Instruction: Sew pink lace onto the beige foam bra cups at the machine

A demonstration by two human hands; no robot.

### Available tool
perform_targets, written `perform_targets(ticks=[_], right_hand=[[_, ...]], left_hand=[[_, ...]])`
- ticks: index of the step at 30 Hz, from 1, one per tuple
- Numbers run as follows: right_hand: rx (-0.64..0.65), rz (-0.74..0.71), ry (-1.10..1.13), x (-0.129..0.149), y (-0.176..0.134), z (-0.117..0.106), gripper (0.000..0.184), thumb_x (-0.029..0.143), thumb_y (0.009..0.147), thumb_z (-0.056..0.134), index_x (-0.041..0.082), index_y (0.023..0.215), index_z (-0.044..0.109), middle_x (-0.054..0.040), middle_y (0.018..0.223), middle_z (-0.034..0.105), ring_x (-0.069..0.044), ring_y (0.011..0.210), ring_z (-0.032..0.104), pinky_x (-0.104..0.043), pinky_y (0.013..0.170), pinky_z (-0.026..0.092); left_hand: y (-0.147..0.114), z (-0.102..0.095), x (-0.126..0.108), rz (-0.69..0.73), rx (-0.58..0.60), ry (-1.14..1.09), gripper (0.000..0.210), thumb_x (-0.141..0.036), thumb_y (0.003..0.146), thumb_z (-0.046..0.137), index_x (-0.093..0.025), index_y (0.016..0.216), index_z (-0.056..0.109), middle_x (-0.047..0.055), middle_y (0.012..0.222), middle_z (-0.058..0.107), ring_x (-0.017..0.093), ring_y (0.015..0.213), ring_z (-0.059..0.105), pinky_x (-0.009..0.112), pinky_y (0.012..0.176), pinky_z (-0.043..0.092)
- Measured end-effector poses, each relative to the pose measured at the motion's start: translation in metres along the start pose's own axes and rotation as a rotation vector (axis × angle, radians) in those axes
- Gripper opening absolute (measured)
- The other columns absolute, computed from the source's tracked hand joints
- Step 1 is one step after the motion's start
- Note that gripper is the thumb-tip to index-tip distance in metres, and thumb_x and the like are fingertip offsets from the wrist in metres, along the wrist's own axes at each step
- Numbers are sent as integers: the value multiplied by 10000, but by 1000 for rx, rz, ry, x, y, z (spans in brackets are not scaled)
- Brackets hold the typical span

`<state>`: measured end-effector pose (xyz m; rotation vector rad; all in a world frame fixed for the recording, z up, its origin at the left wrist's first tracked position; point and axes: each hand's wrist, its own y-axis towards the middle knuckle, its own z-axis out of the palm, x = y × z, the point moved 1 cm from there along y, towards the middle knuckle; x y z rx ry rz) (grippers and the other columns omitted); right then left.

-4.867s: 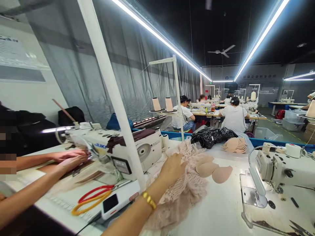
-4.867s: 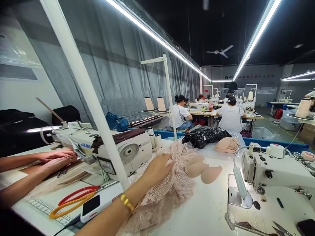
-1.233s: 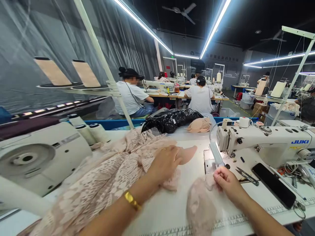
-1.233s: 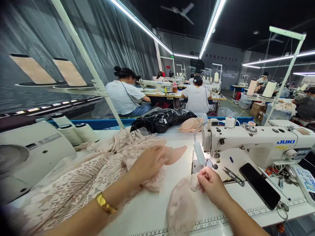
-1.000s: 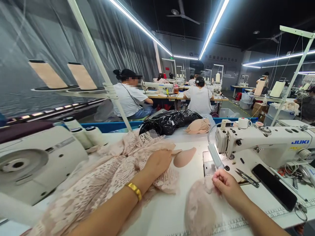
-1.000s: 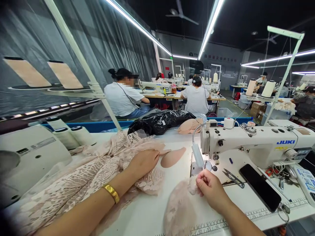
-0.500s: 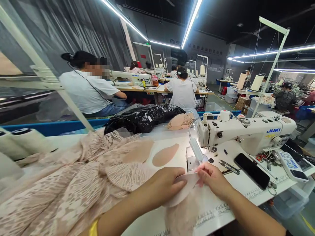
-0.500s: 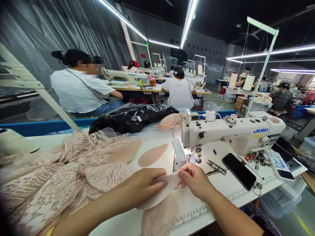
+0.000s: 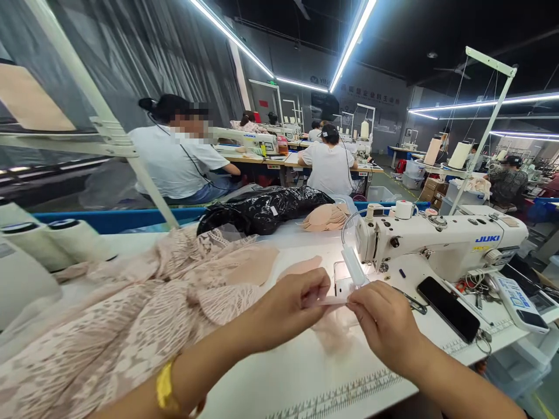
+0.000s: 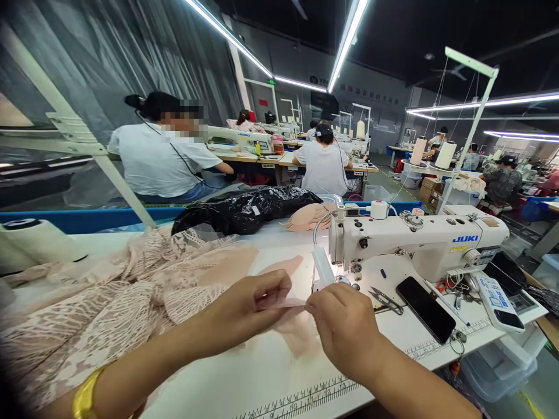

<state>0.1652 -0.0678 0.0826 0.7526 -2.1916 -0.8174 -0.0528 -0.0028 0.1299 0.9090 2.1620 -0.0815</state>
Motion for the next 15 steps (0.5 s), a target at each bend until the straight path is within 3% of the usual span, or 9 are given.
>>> perform_targets(ticks=[3,5,8,11,15], right_hand=[[10,-78,-46,-5,-8,14,329,108,1059,460,266,1117,742,-95,1037,790,-239,917,715,-358,808,559],[120,-68,-44,-16,-16,25,359,102,1047,444,267,1086,760,-84,1066,792,-235,919,715,-353,813,565],[370,42,26,-41,-26,35,282,175,1064,493,268,1004,753,-31,989,779,-204,856,692,-316,802,546],[497,66,63,-67,-29,35,197,205,1056,553,267,1004,733,-5,971,773,-188,862,682,-287,802,523],[505,-67,-2,-91,-26,31,263,132,1038,507,257,1034,739,-54,1188,803,-221,962,688,-312,797,509]], left_hand=[[-23,4,4,180,-58,344,225,-205,930,529,-248,711,497,-3,646,553,205,631,469,357,679,371],[-38,16,10,240,28,506,161,-144,930,569,-248,810,602,38,803,711,249,737,597,393,761,414],[-46,40,20,309,183,607,134,-123,881,729,-230,883,649,51,943,767,284,834,677,392,758,430],[-31,58,31,390,181,669,234,17,870,630,-216,856,642,38,860,723,263,799,662,380,751,424],[0,70,45,339,151,714,268,46,831,539,-203,796,633,52,786,662,238,657,574,361,595,343]])
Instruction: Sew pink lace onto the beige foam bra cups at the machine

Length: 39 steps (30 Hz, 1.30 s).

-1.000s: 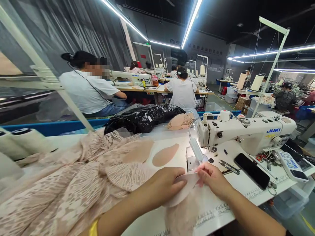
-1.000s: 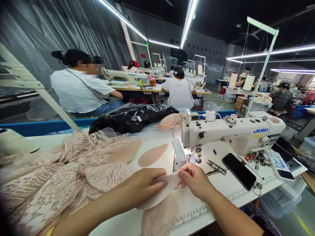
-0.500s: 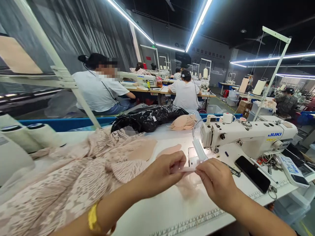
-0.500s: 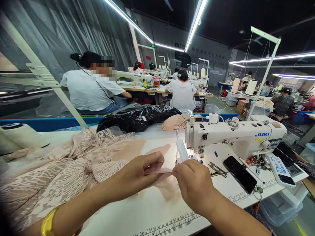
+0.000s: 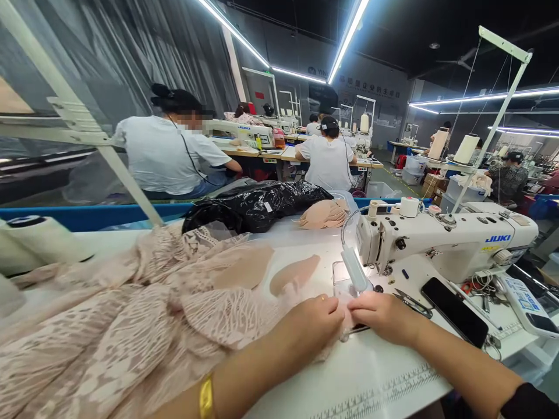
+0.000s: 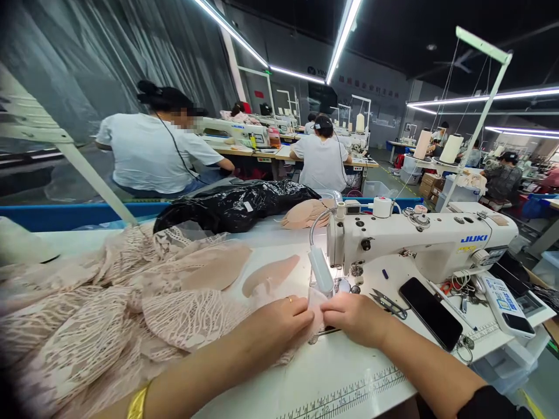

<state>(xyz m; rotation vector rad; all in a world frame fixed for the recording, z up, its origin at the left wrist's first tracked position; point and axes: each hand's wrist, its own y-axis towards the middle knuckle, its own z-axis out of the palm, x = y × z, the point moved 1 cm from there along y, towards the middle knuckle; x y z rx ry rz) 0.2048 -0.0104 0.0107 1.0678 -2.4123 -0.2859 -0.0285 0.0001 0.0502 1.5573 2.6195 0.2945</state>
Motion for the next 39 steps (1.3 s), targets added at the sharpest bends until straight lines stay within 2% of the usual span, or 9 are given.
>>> perform_targets(ticks=[3,8,13,19,27,31,35,39], right_hand=[[-75,-98,-110,-5,-3,-5,328,79,1011,484,256,1072,753,-71,1198,805,-238,966,660,-338,807,501],[-97,-135,-147,-2,-11,-13,282,100,1016,540,261,1075,764,-42,948,751,-208,858,592,-306,750,477],[-126,-191,-96,-2,-12,-18,285,61,998,550,237,1078,760,-33,935,723,-193,853,568,-291,728,470],[-106,-184,-73,-1,-13,-19,282,50,976,572,238,1080,755,-31,941,717,-193,861,562,-288,725,468],[-67,-171,-29,-2,-13,-20,285,55,979,560,231,1081,760,-38,961,711,-201,884,570,-297,745,475],[-32,-96,-35,0,-12,-22,274,108,1037,529,221,1185,730,-43,948,699,-209,870,563,-313,774,482],[-4,-10,-88,-1,-12,-21,239,167,1065,530,231,1192,722,-44,924,663,-216,843,549,-312,744,460],[-9,20,-110,-4,-12,-15,244,156,1049,528,237,1176,721,-30,895,626,-200,780,524,-309,729,441]], left_hand=[[6,13,3,-22,-5,13,285,10,893,488,-191,761,641,70,758,637,241,621,539,364,559,330],[-4,33,1,23,-127,10,303,42,914,460,-166,829,662,83,871,674,257,760,614,382,685,499],[-5,31,0,23,-193,-58,281,27,957,463,-162,872,653,67,878,663,238,769,598,359,681,517],[0,27,-6,36,-275,-55,277,12,972,467,-157,954,686,60,843,644,235,734,561,350,664,507],[2,27,-7,36,-278,-54,264,-9,985,479,-161,992,695,60,845,646,234,733,562,343,658,501],[1,31,-6,34,-296,-69,279,-21,1011,458,-164,1038,697,61,870,668,228,755,573,337,688,515],[2,38,-3,93,-451,-90,319,-40,1031,410,-169,1119,689,85,1019,752,223,765,597,361,726,523],[9,44,2,111,-464,-124,285,-67,1038,439,-191,1073,694,83,1056,778,229,811,634,374,773,529]])
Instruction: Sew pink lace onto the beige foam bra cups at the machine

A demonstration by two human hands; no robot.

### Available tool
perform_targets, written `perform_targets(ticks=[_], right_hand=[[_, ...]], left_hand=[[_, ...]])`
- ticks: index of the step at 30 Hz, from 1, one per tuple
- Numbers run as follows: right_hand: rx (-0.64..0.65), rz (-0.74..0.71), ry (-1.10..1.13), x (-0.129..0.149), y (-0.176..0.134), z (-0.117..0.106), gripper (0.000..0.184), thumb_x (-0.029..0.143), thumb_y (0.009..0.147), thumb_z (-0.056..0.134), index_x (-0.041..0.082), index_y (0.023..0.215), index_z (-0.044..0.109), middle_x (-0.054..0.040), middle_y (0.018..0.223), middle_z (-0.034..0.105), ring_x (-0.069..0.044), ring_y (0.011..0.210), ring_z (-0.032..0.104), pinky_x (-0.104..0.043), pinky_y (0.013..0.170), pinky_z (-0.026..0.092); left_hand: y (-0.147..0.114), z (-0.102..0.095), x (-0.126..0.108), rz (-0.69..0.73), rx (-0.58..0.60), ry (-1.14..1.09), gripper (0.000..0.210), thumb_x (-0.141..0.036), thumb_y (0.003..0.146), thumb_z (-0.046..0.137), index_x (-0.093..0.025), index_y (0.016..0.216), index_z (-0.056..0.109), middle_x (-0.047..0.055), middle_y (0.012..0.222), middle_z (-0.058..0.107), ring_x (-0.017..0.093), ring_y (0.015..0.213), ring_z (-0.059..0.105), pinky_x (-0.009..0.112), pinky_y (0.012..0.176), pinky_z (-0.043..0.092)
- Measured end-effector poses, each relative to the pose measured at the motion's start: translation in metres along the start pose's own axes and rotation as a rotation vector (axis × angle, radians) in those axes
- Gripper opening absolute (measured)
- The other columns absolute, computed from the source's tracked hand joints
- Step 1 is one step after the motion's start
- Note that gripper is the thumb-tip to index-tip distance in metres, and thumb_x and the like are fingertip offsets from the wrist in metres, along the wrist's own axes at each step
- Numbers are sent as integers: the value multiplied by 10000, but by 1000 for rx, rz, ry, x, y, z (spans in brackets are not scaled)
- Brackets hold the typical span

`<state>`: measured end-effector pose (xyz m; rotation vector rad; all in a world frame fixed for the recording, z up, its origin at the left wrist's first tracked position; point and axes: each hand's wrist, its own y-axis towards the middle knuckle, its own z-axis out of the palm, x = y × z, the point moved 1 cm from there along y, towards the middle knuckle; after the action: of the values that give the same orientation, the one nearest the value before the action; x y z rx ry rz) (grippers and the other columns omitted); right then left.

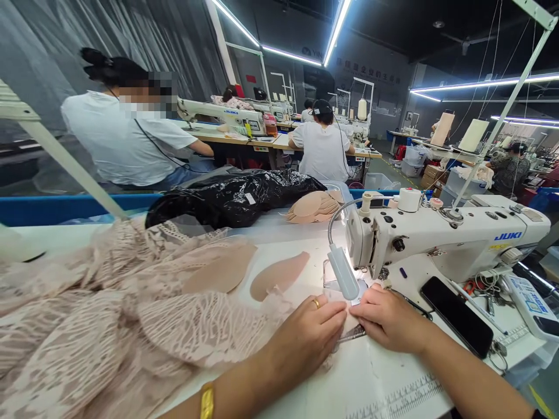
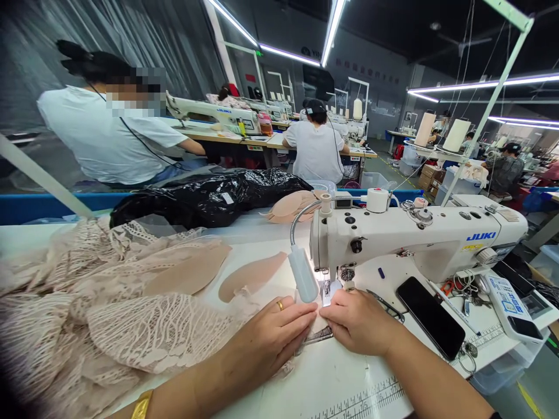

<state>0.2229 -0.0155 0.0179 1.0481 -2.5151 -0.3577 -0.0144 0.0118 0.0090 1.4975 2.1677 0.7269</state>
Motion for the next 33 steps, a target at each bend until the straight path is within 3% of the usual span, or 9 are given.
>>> perform_targets(ticks=[4,10,15,23,29,33], right_hand=[[-43,57,-60,-3,0,7,249,131,1012,527,243,1121,721,-20,848,584,-200,745,490,-297,663,386],[-64,113,-119,-7,3,10,226,120,971,528,226,1069,701,-28,858,583,-194,716,480,-298,612,328],[-53,146,-115,-8,4,8,182,117,979,522,234,997,659,-12,830,564,-188,699,463,-298,631,341],[-70,115,-90,-12,0,11,200,133,1000,525,246,1053,681,-35,862,595,-225,780,532,-317,672,392],[-123,107,-45,-20,-3,17,220,156,1010,522,240,1088,709,-52,894,658,-226,784,560,-322,656,393],[-177,126,58,-17,-3,14,237,164,1013,497,232,1066,718,-57,887,681,-226,793,596,-334,694,438]], left_hand=[[6,6,9,2,-75,-47,282,-117,1066,425,-203,1068,694,74,923,748,227,729,586,352,671,483],[22,4,24,18,38,-106,243,-115,1055,466,-195,1048,696,71,901,733,242,795,637,363,733,520],[26,4,33,27,69,-129,256,-141,1078,459,-194,1016,702,78,970,770,243,863,677,373,814,540],[31,1,40,-4,159,-100,231,-134,1043,496,-208,923,679,54,937,749,234,864,642,360,832,504],[36,4,41,-96,172,-35,186,-108,955,587,-213,806,624,37,867,698,245,847,611,365,809,469],[32,9,41,-180,136,-31,225,-33,927,521,-210,811,596,60,867,706,248,813,626,371,786,503]])
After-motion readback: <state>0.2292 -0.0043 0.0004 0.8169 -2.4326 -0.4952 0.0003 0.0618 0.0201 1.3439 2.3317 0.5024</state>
